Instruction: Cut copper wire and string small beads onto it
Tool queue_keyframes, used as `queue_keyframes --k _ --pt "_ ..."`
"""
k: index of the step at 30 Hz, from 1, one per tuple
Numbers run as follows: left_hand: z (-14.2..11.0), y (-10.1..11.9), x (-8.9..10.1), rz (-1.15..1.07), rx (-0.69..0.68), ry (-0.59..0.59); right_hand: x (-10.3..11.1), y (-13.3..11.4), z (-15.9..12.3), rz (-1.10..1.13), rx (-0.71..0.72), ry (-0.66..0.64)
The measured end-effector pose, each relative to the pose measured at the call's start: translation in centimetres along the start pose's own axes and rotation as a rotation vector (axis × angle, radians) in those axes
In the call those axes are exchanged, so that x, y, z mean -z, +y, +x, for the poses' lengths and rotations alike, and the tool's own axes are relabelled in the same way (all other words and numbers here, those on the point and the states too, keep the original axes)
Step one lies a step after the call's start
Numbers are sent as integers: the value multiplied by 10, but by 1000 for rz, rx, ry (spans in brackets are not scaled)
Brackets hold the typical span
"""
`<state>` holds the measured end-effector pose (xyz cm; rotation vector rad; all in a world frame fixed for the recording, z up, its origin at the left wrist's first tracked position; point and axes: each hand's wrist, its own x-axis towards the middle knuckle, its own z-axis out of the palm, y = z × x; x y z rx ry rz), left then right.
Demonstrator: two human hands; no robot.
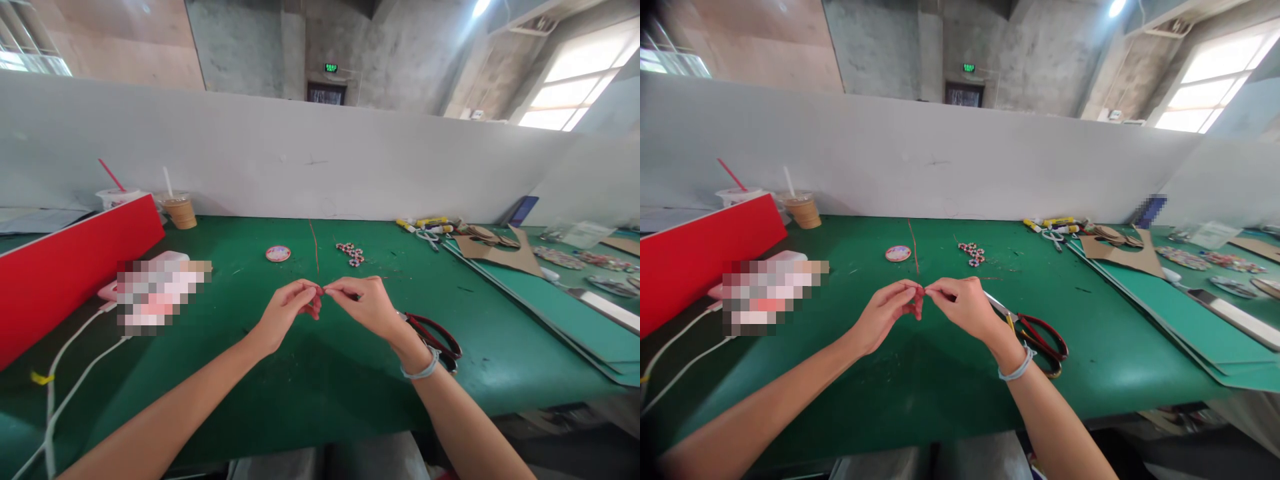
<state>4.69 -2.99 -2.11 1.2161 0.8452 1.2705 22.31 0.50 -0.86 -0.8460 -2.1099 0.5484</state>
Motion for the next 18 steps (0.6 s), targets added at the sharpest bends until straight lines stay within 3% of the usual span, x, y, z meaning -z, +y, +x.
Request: queue_keyframes --k 4,12,18 --pt "-1 -1 -2 85 -11 55 -1 0 -1 21 40 3" --pt "-3 1 0 361 -89 36 -1 -2 -1 12 81 -8" --pt "-4 -6 -4 173 -126 157 -8 0 -3 -15 153 -12"
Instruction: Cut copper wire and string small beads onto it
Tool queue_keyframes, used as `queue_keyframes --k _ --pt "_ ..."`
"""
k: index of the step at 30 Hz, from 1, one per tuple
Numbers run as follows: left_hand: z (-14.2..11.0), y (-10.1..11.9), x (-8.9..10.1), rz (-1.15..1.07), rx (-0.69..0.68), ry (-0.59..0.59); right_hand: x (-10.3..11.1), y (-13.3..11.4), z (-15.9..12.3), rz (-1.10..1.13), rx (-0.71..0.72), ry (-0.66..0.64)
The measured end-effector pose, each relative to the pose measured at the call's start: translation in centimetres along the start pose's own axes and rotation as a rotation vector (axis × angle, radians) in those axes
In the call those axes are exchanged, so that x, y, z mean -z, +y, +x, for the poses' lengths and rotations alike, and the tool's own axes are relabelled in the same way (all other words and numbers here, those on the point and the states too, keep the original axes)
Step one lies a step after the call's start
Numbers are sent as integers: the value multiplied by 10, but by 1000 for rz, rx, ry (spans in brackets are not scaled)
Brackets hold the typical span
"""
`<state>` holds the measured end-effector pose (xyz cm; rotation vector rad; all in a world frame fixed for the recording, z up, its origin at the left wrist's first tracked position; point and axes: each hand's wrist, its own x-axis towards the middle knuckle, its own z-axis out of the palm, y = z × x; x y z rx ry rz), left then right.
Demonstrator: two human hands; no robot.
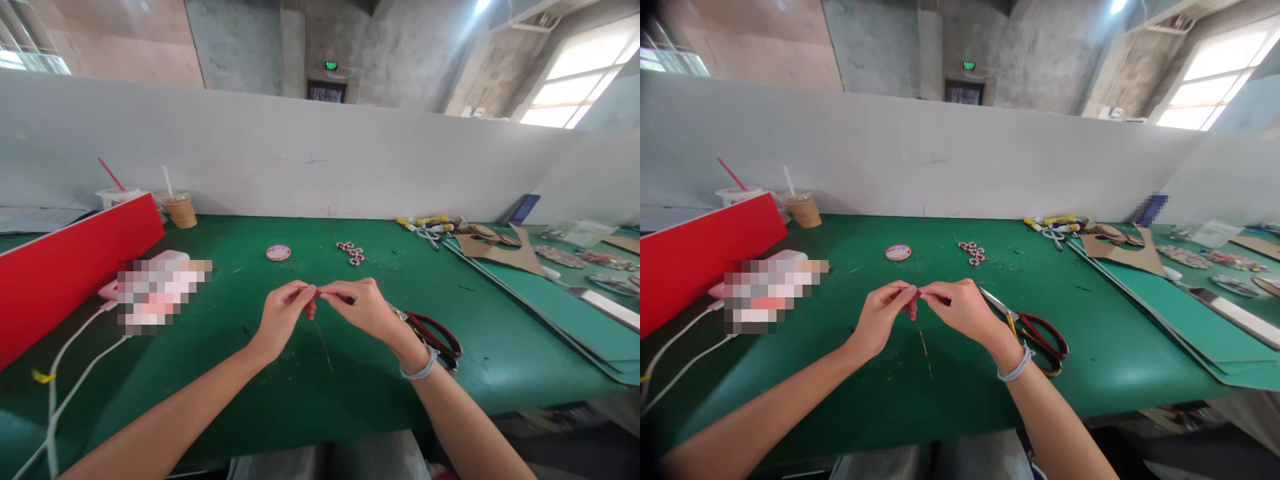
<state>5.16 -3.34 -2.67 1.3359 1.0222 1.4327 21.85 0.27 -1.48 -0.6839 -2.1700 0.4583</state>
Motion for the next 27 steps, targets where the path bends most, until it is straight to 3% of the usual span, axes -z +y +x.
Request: queue_keyframes --k 5,7,9,10,11,15,20,27 --pt "2 -1 4 -110 3 120 6 -3 -1 -10 -25 -90" --pt "3 2 7 -95 -9 143 20 1 0 172 -160 -241" --pt "3 4 8 -72 -28 137 35 11 2 346 -326 -500" --pt "3 5 8 -62 -35 120 40 18 4 377 -385 -565" --pt "2 6 7 -50 -37 94 44 24 5 366 -430 -550" --pt "-4 5 1 14 10 -44 38 33 10 382 -472 -286" --pt "-8 0 -5 49 115 -194 19 16 12 535 -378 -422" --pt "-11 -2 -9 8 198 -322 13 17 12 528 -338 -254"
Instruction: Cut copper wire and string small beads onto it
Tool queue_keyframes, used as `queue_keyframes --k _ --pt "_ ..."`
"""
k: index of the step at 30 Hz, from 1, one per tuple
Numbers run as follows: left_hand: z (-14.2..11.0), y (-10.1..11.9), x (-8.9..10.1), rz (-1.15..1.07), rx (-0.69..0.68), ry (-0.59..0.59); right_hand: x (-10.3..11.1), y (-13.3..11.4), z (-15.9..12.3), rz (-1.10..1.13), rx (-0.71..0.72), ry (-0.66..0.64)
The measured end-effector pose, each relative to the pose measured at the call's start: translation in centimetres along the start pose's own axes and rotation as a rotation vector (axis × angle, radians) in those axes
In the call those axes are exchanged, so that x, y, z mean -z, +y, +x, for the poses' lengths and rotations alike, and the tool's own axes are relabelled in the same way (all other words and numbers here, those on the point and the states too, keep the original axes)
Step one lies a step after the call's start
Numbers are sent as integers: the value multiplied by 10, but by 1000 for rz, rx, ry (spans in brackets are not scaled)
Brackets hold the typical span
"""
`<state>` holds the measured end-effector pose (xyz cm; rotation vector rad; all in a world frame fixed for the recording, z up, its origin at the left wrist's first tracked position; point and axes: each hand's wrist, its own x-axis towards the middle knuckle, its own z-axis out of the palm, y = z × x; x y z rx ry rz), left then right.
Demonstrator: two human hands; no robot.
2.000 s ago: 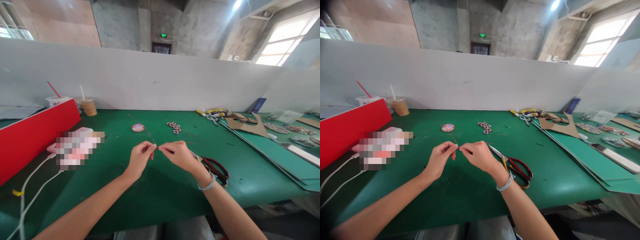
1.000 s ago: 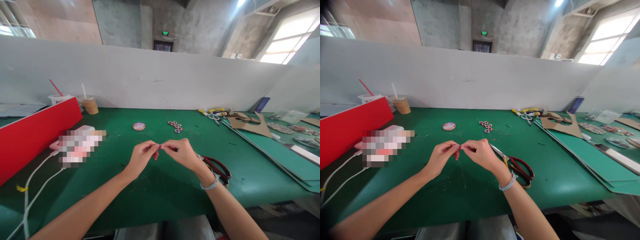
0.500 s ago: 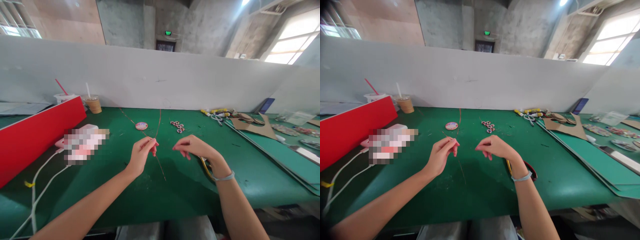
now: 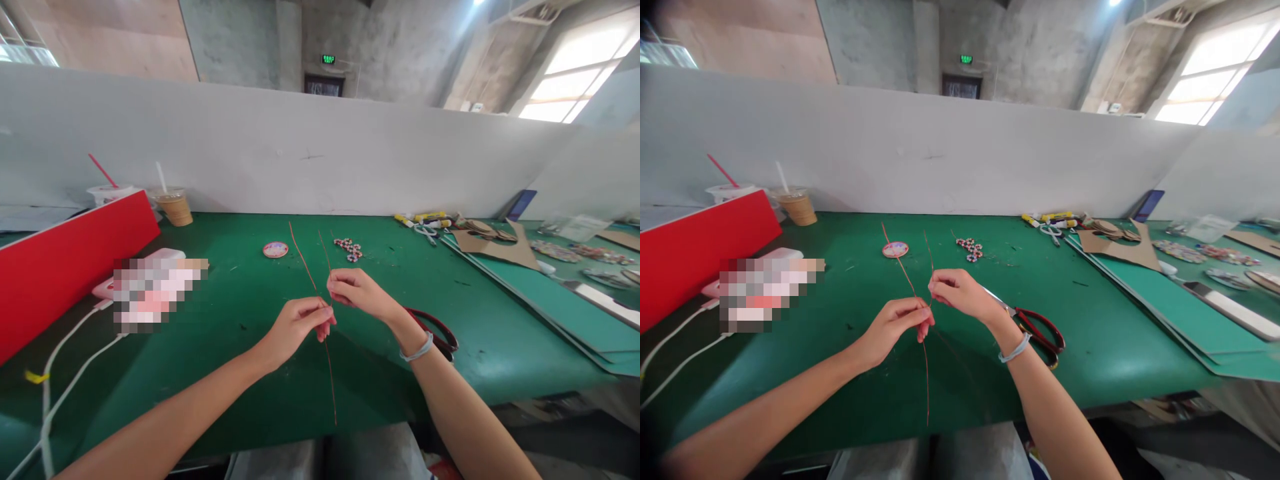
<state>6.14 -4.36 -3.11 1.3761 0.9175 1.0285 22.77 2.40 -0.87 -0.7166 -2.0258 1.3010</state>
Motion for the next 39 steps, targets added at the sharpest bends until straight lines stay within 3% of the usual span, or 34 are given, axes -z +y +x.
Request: queue_keyframes --k 5,8,11,14,18,20,25,29,31,36,39 --pt "1 2 -1 14 -26 26 -5 9 4 78 76 180" --pt "0 2 -3 31 -34 21 -7 10 6 165 67 200" --pt "-1 3 -5 2 -17 48 -3 7 5 131 10 144" --pt "0 6 -4 -71 19 161 4 1 1 36 -37 108" --pt "3 7 0 -132 16 260 5 -6 -7 -32 -168 -193" --pt "4 7 2 -138 21 239 3 -9 -9 -66 -185 -282" --pt "6 8 9 -52 80 118 6 -12 -11 -123 -148 -267" --pt "6 8 13 28 58 103 12 -12 -12 -164 -156 -285" --pt "6 7 14 31 46 114 13 -13 -12 -150 -131 -244" --pt "5 4 13 -93 64 79 8 -11 -8 -246 218 204" --pt "4 3 11 -128 61 29 1 -8 -5 -330 346 202"
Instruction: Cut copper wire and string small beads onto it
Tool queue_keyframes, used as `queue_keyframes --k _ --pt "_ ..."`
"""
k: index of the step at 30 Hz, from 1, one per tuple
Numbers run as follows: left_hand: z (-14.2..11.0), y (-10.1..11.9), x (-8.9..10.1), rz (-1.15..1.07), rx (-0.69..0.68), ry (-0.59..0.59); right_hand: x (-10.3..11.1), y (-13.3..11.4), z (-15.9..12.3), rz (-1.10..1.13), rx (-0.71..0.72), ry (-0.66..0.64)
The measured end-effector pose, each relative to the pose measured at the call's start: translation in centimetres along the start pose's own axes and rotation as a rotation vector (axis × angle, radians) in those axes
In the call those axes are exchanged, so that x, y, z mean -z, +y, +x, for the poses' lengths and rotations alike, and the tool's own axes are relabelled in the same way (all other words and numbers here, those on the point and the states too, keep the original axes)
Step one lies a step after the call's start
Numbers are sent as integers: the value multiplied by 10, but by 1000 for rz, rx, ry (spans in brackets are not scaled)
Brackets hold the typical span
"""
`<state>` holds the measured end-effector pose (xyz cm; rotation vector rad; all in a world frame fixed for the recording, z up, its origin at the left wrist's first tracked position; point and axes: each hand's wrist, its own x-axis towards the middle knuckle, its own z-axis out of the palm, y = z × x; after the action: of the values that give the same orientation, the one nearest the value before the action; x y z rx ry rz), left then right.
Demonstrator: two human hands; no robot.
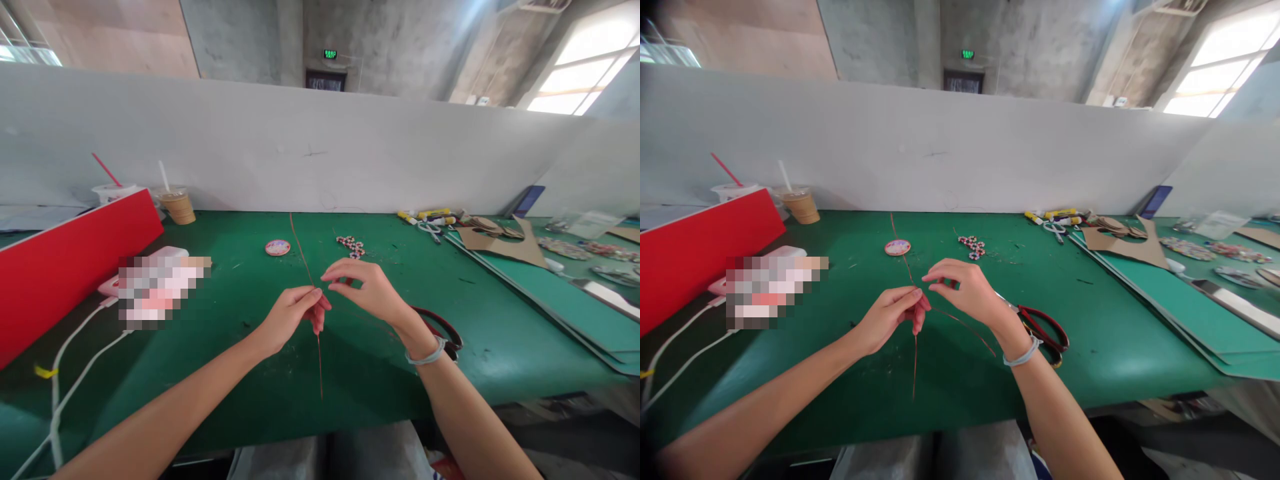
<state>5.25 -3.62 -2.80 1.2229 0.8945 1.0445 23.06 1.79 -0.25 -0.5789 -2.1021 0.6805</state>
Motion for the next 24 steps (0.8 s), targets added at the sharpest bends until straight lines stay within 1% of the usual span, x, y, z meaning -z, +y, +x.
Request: queue_keyframes --k 4,7,12,14,17,19,22,24 --pt "-1 0 -2 -7 -1 -32 -7 1 -1 -12 48 -49" --pt "-1 2 -2 4 2 -55 -6 1 -2 -22 73 -81" --pt "-2 7 0 36 38 -121 -4 2 -2 -72 94 -95" --pt "-2 7 -1 9 37 -106 -4 1 -3 -71 112 -86" --pt "-2 6 -2 -84 33 -25 -6 1 -5 -87 141 -56" --pt "-2 5 -3 -119 57 12 -8 2 -6 -131 173 -54" --pt "-2 4 -3 -138 106 20 -10 3 -9 -236 235 -61" --pt "-3 2 -3 -166 124 23 -11 3 -11 -319 262 -88"
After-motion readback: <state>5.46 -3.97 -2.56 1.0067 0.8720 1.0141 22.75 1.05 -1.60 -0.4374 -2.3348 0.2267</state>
